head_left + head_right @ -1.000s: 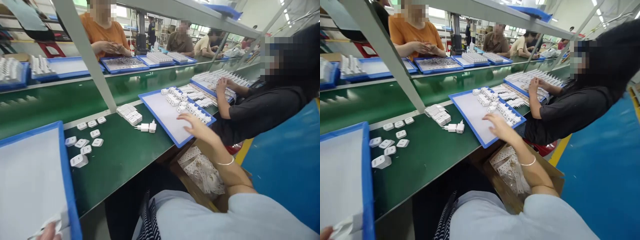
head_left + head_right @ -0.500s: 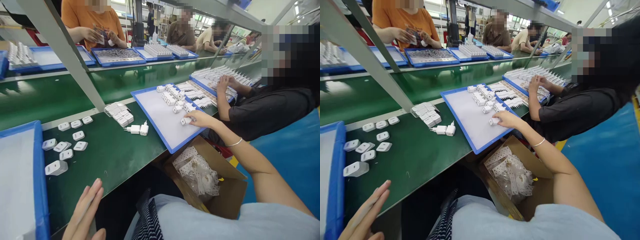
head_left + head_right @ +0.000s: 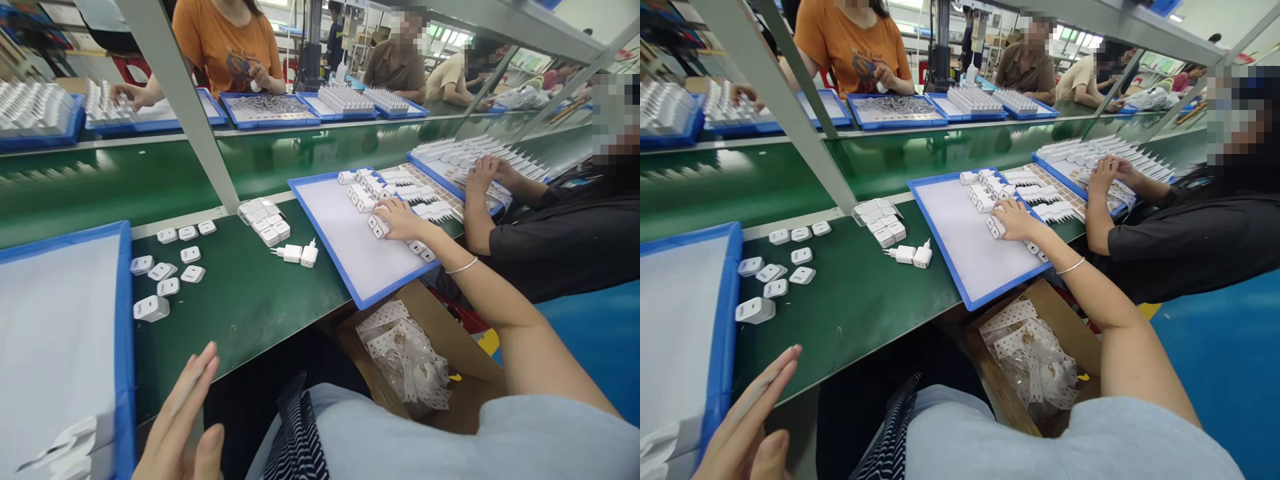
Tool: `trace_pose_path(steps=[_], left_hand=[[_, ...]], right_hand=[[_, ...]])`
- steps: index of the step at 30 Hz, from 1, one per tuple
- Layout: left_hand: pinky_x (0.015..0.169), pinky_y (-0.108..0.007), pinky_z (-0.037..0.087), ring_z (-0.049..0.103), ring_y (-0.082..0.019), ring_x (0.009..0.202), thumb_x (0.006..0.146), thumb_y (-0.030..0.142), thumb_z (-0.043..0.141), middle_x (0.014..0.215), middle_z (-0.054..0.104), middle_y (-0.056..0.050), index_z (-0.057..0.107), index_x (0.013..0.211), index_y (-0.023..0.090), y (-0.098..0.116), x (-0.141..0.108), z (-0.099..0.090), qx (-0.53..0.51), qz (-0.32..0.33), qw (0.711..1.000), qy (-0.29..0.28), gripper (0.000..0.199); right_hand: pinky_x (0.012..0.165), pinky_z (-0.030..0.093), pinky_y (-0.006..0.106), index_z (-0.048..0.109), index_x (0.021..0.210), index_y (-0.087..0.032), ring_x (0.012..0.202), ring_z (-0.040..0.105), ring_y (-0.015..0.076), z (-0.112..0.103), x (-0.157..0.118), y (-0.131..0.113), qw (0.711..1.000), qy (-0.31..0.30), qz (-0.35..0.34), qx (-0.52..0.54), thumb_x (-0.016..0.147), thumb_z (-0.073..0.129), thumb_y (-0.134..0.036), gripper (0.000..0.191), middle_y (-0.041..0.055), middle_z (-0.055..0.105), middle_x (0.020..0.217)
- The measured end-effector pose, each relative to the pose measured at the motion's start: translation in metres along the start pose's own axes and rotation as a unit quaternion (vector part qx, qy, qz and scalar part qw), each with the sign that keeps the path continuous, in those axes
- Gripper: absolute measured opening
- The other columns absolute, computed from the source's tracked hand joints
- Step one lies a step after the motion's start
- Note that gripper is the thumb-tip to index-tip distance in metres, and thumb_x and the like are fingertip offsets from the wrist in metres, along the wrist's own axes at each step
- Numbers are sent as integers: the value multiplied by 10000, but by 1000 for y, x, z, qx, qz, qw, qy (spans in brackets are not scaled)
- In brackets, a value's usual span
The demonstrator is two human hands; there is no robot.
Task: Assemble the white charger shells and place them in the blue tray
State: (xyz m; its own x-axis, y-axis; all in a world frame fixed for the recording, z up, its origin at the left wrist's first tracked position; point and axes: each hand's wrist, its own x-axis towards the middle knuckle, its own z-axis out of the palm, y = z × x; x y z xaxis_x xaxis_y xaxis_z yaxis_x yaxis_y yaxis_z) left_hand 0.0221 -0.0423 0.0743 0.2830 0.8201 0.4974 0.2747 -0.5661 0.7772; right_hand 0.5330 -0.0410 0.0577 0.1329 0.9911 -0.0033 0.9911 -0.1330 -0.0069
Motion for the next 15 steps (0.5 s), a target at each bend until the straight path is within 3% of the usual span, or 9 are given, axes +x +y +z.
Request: trace_pose_path(steps=[6, 11, 15], left_hand=[[1161, -426, 382, 509, -248, 1343, 913, 263, 571, 1394, 601, 1, 603, 1318, 332, -16, 3, 29, -52, -97, 992, -68, 411], [1188, -423, 344, 490, -229, 1364, 928, 329, 581, 1417, 582, -4, 604, 1305, 353, -33, 2, 63, -147, -166, 964, -149, 379], [1211, -448, 297, 470, -239, 1383, 930, 349, 579, 1440, 560, -17, 596, 1314, 350, -36, 2, 77, -207, -189, 942, -183, 384]], right_hand=[[1025, 304, 577, 515, 1144, -148, 1224, 461, 423, -2, -14, -21, 995, 52, 27, 78, 615, 690, -268, 570, 208, 580, 1214], [976, 419, 507, 425, 1212, -175, 1151, 540, 369, -1, -37, -42, 970, 131, 66, 192, 678, 729, -458, 677, 178, 557, 1222], [880, 521, 435, 372, 1224, -195, 1056, 609, 302, 7, -49, -83, 942, 164, 84, 280, 687, 750, -526, 735, 154, 563, 1202]])
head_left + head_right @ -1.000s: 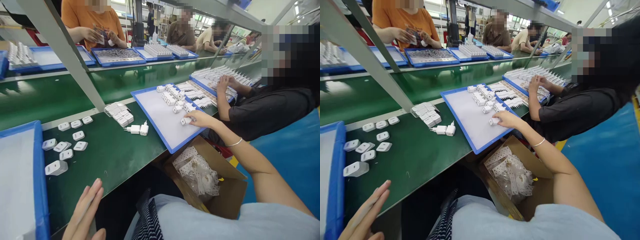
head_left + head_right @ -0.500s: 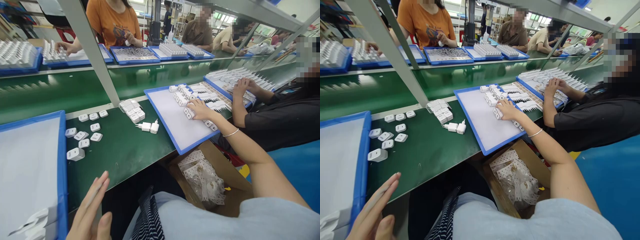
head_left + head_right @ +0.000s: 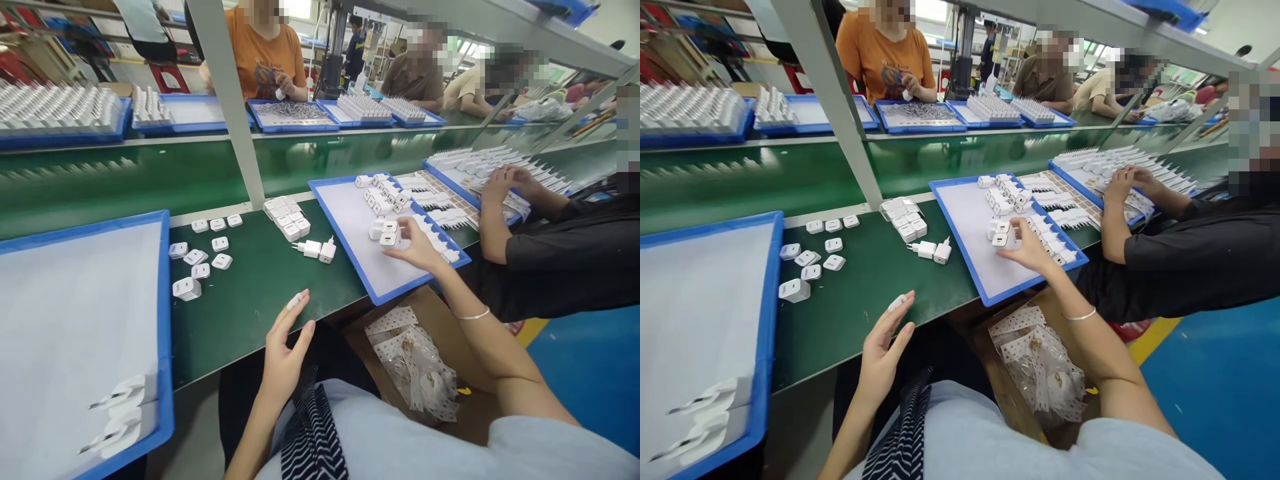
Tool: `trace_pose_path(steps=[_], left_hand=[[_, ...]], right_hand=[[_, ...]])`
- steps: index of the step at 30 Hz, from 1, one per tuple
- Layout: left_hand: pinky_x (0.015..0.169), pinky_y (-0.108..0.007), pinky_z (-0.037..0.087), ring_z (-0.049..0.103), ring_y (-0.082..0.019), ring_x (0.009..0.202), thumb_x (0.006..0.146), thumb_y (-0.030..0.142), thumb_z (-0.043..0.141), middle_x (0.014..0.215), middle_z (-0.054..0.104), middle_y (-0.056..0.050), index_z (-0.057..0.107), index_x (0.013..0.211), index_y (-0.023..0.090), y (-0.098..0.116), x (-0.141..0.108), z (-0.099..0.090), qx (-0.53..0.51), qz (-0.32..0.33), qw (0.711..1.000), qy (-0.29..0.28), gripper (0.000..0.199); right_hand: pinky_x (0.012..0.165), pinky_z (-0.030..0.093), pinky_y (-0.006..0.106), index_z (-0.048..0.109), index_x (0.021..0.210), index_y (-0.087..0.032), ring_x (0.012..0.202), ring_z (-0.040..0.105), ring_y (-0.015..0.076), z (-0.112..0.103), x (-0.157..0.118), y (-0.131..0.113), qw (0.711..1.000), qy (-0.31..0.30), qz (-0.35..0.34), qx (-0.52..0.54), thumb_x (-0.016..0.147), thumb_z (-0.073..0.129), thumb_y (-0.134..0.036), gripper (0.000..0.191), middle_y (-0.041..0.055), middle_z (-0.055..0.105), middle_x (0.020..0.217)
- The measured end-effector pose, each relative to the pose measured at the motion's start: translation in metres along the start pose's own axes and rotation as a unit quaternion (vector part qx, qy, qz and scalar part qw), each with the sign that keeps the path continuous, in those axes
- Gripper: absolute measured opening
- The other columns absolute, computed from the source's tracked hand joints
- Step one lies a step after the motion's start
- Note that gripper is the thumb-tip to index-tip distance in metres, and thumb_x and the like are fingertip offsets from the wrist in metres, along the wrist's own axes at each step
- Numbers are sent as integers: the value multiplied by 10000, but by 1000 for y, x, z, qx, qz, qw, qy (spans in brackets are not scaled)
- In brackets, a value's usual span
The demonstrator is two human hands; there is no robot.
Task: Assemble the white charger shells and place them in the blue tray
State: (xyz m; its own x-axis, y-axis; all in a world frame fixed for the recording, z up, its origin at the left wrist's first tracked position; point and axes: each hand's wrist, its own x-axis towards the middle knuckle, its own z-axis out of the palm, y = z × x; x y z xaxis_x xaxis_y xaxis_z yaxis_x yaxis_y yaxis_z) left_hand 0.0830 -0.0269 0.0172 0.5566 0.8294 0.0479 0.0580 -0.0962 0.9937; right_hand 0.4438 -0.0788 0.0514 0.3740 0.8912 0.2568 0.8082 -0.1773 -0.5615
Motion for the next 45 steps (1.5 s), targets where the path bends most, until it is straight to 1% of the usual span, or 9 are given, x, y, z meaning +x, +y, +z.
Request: trace_pose_path(steps=[7, 11, 14, 20, 29, 31, 35, 41, 45], left_hand=[[1250, -427, 187, 204, -255, 1518, 826, 339, 715, 1625, 277, -12, 353, 1495, 350, 12, 3, 20, -48, 24, 998, -41, 761], [1194, -407, 322, 428, -279, 1406, 817, 336, 718, 1494, 495, -65, 537, 1387, 272, 17, 4, 25, -120, -23, 991, 60, 601], [1059, -351, 477, 586, -272, 1252, 825, 343, 704, 1372, 614, -87, 605, 1322, 223, 19, 2, 22, -217, -73, 969, 93, 521], [982, -256, 506, 639, -210, 1179, 778, 258, 755, 1307, 666, -64, 614, 1308, 226, 20, -1, 10, -314, -121, 935, 112, 550], [927, -255, 520, 676, -215, 1098, 740, 204, 765, 1175, 734, -84, 729, 1133, 172, 24, -12, -13, -354, -96, 914, 172, 396], [930, -272, 523, 681, -226, 1086, 730, 207, 774, 1160, 742, -86, 747, 1093, 173, 26, -19, -23, -331, -84, 927, 157, 365], [950, -331, 522, 667, -274, 1110, 684, 217, 814, 1171, 735, -104, 750, 1093, 170, 35, -35, -47, -247, -70, 966, 38, 416], [823, -342, 541, 693, -238, 871, 680, 245, 823, 983, 743, -103, 757, 1008, 146, 56, -50, -63, -59, -37, 995, -72, 349], [864, -350, 542, 698, -253, 958, 698, 234, 808, 1058, 742, -99, 745, 1071, 178, 62, -52, -63, -4, -20, 997, -71, 382]], right_hand=[[906, 523, 392, 419, 1255, -206, 1033, 610, 250, 82, -78, -140, 984, 15, -6, 178, 678, 793, -326, 698, 102, 592, 1178], [848, 535, 375, 430, 1233, -202, 971, 610, 231, 110, -100, -185, 976, 37, -15, 214, 675, 744, -239, 641, 94, 584, 1139], [858, 537, 393, 417, 1244, -222, 1005, 596, 244, 118, -102, -195, 975, 45, -26, 216, 707, 693, -215, 603, 95, 565, 1143], [935, 525, 497, 339, 1354, -303, 1105, 560, 319, 122, -95, -209, 980, 8, -68, 184, 737, 661, -200, 703, 126, 537, 1201], [1204, 303, 507, 188, 1547, -313, 1456, 291, 287, 84, -98, -221, 928, -238, -144, 248, 798, 684, -148, 913, 88, 303, 1573], [1150, 385, 479, 370, 1479, -313, 1390, 402, 283, 78, -92, -215, 913, -255, -129, 290, 810, 718, -194, 764, 82, 426, 1504], [842, 553, 332, 704, 976, -243, 974, 631, 200, 79, -71, -205, 893, -199, -35, 402, 862, 695, -289, 123, 46, 653, 999], [596, 492, 260, 708, 855, -178, 666, 586, 133, 97, -51, -210, 815, -373, -8, 443, 831, 726, -382, 205, 9, 626, 756], [569, 435, 256, 698, 814, -185, 677, 572, 133, 92, -45, -216, 871, -333, -110, 344, 884, 671, -317, 152, 25, 651, 794]])
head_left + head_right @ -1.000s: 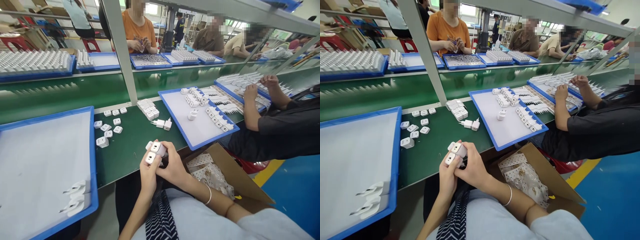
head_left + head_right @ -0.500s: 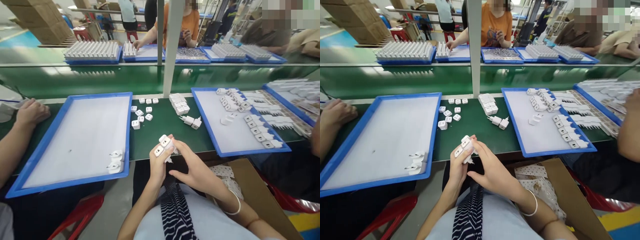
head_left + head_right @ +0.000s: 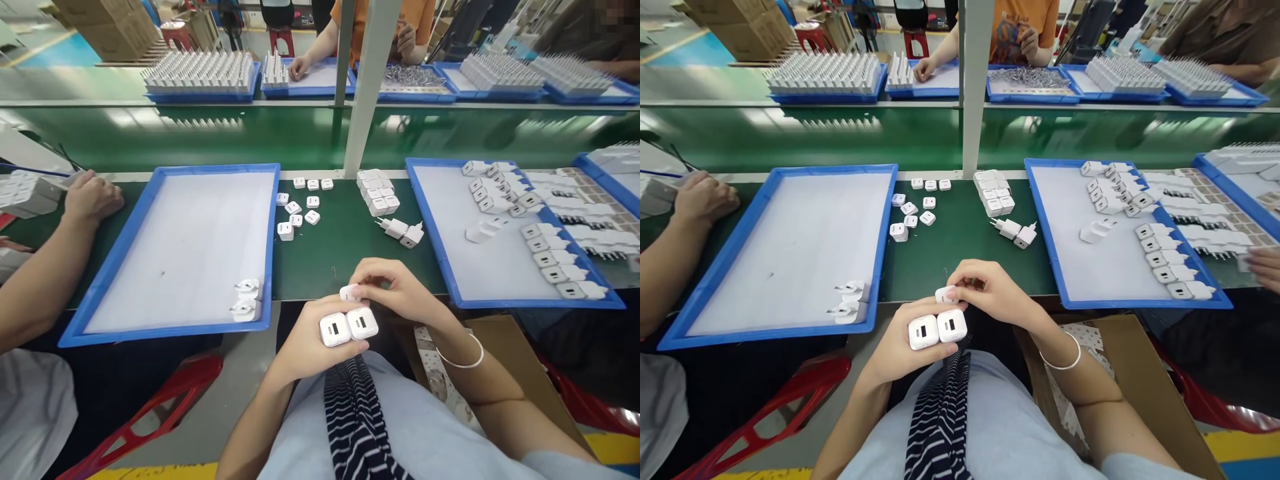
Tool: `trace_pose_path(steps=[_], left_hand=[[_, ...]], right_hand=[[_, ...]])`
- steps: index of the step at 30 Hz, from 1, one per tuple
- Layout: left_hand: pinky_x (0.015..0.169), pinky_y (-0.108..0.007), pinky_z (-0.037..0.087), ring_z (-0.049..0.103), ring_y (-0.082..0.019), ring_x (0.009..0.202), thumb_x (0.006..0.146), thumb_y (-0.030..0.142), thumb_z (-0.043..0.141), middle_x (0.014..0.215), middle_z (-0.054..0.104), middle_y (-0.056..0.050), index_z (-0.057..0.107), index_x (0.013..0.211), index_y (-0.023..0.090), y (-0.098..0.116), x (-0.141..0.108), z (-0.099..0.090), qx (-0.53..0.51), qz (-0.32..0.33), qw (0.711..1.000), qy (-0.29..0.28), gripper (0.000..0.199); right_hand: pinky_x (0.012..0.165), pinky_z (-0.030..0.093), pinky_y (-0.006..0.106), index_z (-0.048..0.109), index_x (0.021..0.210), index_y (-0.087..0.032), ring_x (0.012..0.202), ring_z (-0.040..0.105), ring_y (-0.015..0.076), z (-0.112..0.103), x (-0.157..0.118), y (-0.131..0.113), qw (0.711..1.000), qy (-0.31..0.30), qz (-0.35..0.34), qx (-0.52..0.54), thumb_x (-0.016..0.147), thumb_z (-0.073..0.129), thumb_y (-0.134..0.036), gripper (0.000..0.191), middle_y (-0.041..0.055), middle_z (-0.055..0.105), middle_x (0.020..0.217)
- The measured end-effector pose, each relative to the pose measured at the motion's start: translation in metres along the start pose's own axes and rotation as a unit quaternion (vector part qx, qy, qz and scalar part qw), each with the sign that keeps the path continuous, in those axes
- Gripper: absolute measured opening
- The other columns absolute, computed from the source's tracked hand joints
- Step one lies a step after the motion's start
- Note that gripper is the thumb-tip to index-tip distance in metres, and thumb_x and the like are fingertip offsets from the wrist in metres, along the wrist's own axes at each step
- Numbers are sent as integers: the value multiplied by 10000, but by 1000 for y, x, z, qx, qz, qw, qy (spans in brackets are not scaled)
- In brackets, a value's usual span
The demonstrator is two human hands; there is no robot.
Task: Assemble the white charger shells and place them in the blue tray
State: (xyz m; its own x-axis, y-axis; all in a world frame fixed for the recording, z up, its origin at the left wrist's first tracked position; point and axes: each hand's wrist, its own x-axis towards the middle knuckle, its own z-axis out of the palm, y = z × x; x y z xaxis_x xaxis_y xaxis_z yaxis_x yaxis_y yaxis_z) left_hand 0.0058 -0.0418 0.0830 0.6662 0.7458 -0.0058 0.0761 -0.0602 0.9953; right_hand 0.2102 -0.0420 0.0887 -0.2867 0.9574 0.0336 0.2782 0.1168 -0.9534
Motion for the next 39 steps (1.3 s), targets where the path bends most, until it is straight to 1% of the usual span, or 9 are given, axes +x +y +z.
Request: trace_pose_path(steps=[3, 5, 8, 10, 12, 14, 20, 26, 39], left_hand=[[1015, -396, 496, 645, -298, 1170, 697, 215, 810, 1206, 712, -111, 742, 1089, 197, 0, 0, 0, -1, 10, 1000, 13, 399], [1058, -406, 472, 618, -304, 1225, 698, 205, 809, 1261, 689, -114, 740, 1095, 204, -1, -1, 0, -8, 15, 999, 34, 403], [965, -370, 530, 682, -278, 1117, 710, 204, 803, 1233, 707, -108, 725, 1132, 211, 0, -3, 0, -12, 16, 998, 66, 429], [854, -329, 561, 722, -246, 990, 722, 202, 793, 1159, 741, -95, 713, 1158, 209, 2, -4, -1, -3, 8, 998, 70, 444], [790, -300, 561, 731, -220, 911, 732, 190, 781, 1097, 762, -79, 711, 1159, 203, 4, -5, -1, 10, 0, 998, 64, 433], [774, -286, 555, 729, -210, 890, 735, 187, 776, 1076, 768, -68, 717, 1144, 199, 6, -5, -1, 17, 3, 998, 63, 413], [773, -289, 556, 726, -217, 907, 760, 202, 753, 1077, 764, -64, 708, 1153, 193, 10, -3, 0, 19, 0, 998, 54, 395], [787, -284, 549, 725, -208, 916, 765, 196, 745, 1095, 761, -53, 712, 1149, 210, 11, -4, -1, 37, 4, 998, 56, 385], [684, -255, 511, 694, -173, 776, 775, 207, 730, 993, 769, -47, 704, 1181, 197, 11, -4, -1, 60, 8, 998, 34, 408]], right_hand=[[627, 480, 280, 683, 867, -201, 719, 609, 152, -8, -4, -12, 994, 32, -35, -98, 934, 596, -263, 126, 36, 692, 835], [658, 516, 293, 694, 940, -216, 729, 637, 159, -14, -9, -21, 990, 56, -51, -119, 943, 585, -245, 112, 41, 715, 879], [545, 518, 248, 719, 1043, -259, 588, 615, 112, -17, -19, -32, 996, 35, -55, -55, 926, 617, -208, 164, 12, 715, 859], [449, 479, 217, 741, 1037, -275, 502, 574, 86, -16, -24, -37, 999, 9, -39, 15, 909, 643, -201, 177, -6, 694, 793], [400, 438, 209, 763, 997, -264, 471, 550, 81, -13, -25, -40, 999, -2, -23, 45, 895, 665, -214, 151, -4, 677, 750], [410, 417, 217, 779, 961, -246, 490, 545, 90, -10, -24, -40, 999, -7, -22, 25, 887, 677, -232, 127, 10, 680, 731], [536, 457, 244, 789, 938, -241, 630, 611, 135, -6, -19, -38, 999, -27, -24, -14, 876, 689, -254, 119, 27, 738, 786], [544, 447, 249, 786, 926, -230, 639, 617, 141, -6, -16, -36, 999, -35, -6, -8, 873, 686, -251, 115, 25, 750, 800], [498, 400, 230, 786, 932, -215, 578, 563, 109, -7, -15, -40, 998, -44, -14, -31, 865, 690, -222, 118, 13, 726, 747]])
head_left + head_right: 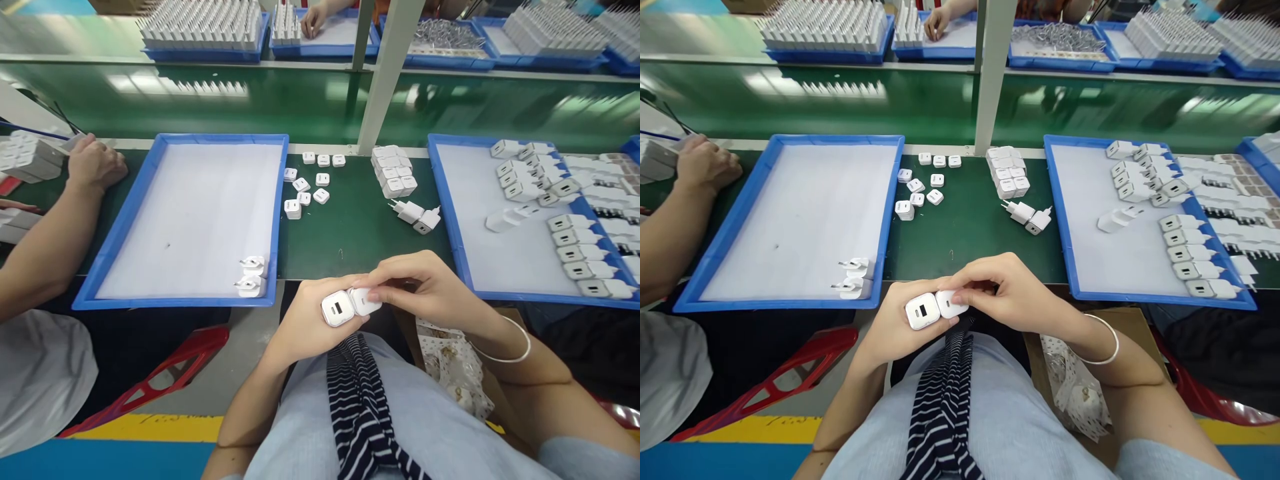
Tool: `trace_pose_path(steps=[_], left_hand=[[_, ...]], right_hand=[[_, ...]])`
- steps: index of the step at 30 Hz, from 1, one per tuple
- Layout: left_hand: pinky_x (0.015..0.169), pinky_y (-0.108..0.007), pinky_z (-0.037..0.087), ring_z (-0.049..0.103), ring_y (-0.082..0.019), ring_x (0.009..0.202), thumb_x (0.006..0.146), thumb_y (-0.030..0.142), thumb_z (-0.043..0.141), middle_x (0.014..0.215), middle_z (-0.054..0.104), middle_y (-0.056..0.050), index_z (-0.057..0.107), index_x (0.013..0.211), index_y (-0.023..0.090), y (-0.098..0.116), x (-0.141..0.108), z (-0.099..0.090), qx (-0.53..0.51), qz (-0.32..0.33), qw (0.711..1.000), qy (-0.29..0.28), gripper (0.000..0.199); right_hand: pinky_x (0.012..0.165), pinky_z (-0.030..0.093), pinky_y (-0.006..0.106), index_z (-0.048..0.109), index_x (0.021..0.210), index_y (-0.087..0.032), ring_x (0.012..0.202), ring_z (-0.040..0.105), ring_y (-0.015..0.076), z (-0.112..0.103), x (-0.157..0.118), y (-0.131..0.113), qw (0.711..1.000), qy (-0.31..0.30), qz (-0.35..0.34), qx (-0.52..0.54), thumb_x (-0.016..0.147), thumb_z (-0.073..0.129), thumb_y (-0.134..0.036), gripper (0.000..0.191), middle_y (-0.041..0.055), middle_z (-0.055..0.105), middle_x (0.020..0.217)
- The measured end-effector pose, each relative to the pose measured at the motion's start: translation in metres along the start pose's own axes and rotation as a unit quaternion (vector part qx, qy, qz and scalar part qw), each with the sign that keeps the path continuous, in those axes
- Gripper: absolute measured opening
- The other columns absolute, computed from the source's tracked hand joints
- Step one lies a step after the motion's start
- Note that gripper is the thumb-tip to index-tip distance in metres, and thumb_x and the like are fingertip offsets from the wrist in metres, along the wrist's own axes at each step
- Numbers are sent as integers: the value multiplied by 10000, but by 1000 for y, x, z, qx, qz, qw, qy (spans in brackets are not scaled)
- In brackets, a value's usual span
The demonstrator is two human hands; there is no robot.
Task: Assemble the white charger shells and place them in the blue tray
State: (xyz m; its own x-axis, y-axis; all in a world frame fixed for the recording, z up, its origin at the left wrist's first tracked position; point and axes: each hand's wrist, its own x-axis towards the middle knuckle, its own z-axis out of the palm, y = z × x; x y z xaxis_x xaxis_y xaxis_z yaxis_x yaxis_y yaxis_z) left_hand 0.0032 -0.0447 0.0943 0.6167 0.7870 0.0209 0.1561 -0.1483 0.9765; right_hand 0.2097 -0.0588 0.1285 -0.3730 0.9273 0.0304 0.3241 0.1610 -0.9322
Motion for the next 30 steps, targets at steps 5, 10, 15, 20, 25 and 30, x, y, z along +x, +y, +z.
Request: trace_pose_path(steps=[5, 10, 15, 20, 25, 30], left_hand=[[610, -222, 465, 633, -125, 678, 783, 201, 726, 905, 752, -33, 689, 1196, 191, -3, -1, 1, 20, 16, 1000, 2, 415], [559, -200, 425, 569, -89, 618, 785, 206, 734, 844, 726, -13, 680, 1190, 174, -5, -2, 2, 32, 21, 999, 7, 410], [579, -201, 438, 589, -91, 642, 806, 220, 721, 872, 730, -7, 687, 1149, 190, -5, -1, 3, 46, 22, 999, 0, 347], [646, -215, 477, 652, -118, 714, 780, 226, 743, 970, 757, -36, 681, 1162, 176, -7, -3, 3, 52, 31, 998, 19, 391], [591, -194, 464, 612, -95, 628, 753, 245, 772, 847, 757, -13, 716, 1113, 176, -18, -6, 1, -5, -9, 998, 69, 371], [790, -233, 525, 688, -170, 894, 732, 252, 794, 1044, 765, -62, 722, 1113, 172, -37, -11, 0, -92, -90, 980, 150, 396]], right_hand=[[494, 366, 223, 766, 999, -195, 561, 498, 95, -1, 0, -2, 999, -17, 37, 5, 878, 679, -253, 161, -2, 659, 684], [479, 333, 211, 714, 991, -176, 546, 445, 77, 0, 0, -1, 997, -34, 66, 23, 883, 678, -282, 155, -37, 555, 632], [506, 359, 211, 637, 962, -179, 568, 474, 84, -2, 1, -1, 994, -44, 88, 48, 875, 687, -305, 161, -41, 568, 643], [483, 287, 207, 526, 1007, -223, 509, 385, 73, 3, 1, 10, 991, -31, 111, 73, 833, 734, -265, 274, -98, 479, 565], [544, 342, 213, 470, 1043, -236, 534, 414, 85, 22, 15, 42, 973, -17, 87, 214, 808, 752, -345, 383, -104, 460, 584], [600, 403, 245, 574, 1097, -209, 603, 493, 111, 11, 67, 75, 998, 29, 35, 47, 869, 647, -393, 302, -42, 547, 706]])
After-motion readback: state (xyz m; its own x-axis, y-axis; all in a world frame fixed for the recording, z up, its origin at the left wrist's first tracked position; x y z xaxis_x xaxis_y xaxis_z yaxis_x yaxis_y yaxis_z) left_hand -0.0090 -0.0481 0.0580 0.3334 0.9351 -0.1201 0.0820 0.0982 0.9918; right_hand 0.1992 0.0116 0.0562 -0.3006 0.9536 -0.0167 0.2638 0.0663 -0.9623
